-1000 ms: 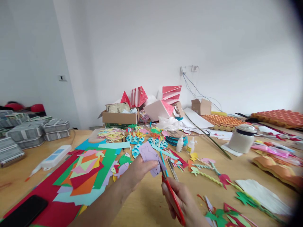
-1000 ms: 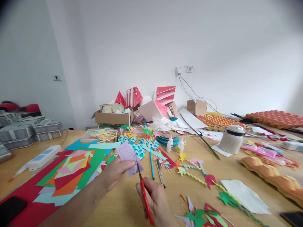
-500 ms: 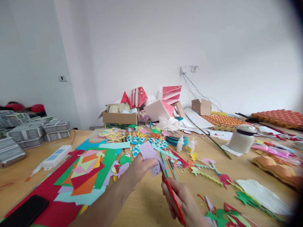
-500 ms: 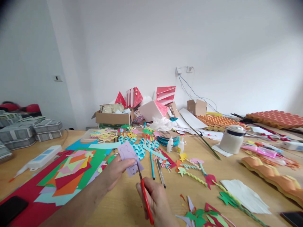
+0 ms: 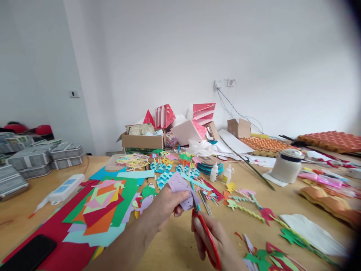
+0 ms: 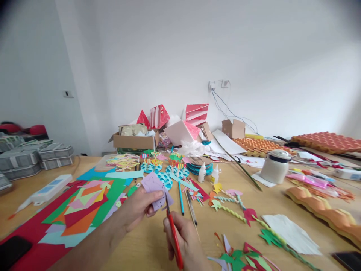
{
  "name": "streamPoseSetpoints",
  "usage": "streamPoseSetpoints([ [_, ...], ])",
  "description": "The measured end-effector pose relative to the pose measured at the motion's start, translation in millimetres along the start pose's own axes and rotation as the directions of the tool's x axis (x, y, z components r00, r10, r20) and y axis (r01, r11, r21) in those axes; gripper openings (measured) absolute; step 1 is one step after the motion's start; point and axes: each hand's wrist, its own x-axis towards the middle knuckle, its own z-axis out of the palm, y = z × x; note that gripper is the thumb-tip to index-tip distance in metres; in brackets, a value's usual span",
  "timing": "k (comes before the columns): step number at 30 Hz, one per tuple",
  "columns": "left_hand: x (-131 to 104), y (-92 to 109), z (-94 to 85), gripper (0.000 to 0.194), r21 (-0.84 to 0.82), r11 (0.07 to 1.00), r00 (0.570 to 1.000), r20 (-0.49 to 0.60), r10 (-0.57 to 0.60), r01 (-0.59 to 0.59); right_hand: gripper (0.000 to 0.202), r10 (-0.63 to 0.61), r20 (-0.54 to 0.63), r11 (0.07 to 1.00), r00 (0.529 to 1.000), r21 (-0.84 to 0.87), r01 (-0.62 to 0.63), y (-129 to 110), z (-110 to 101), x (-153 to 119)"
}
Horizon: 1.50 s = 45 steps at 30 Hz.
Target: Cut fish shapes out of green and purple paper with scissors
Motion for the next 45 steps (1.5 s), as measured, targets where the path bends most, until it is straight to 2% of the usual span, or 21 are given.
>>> streamPoseSetpoints([
  [7,-3,-3,12.2,0.018,-0.04,0.998,0.997,-0.055,0.045,-0.047,0.047,-0.015,0.008,0.996,1.0,0.093,0.014,2,2,-1],
  [13,-4,-3,12.1,0.017,0.02,0.998,0.997,-0.048,0.062,-0.061,0.043,-0.044,0.002,0.992,0.999,0.115,0.043,-1,2,-5],
  [18,-4,0,10.0,0.017,0.076,0.995,0.997,-0.05,0.065,-0.061,0.046,-0.02,0.012,0.992,1.0,0.125,0.018,2,2,-2],
  [29,-4,-1,8.7,0.016,0.015,1.0,0.999,-0.045,0.022,-0.021,0.05,-0.016,-0.016,0.999,1.0,0.048,0.017,3,1,-1],
  [35,-4,2,10.5,0.014,0.066,0.997,0.999,-0.038,0.037,-0.035,0.049,0.01,-0.009,0.999,1.0,0.044,-0.01,2,1,-2],
  [41,-5,3,9.9,0.013,0.093,0.996,0.999,-0.028,0.019,-0.017,0.043,-0.059,-0.016,0.998,0.998,0.007,0.059,-1,0,-3],
  [45,-4,1,9.0,0.014,0.095,0.995,1.0,-0.006,0.024,-0.024,0.044,-0.052,-0.026,0.999,0.998,-0.004,0.052,4,0,-1],
])
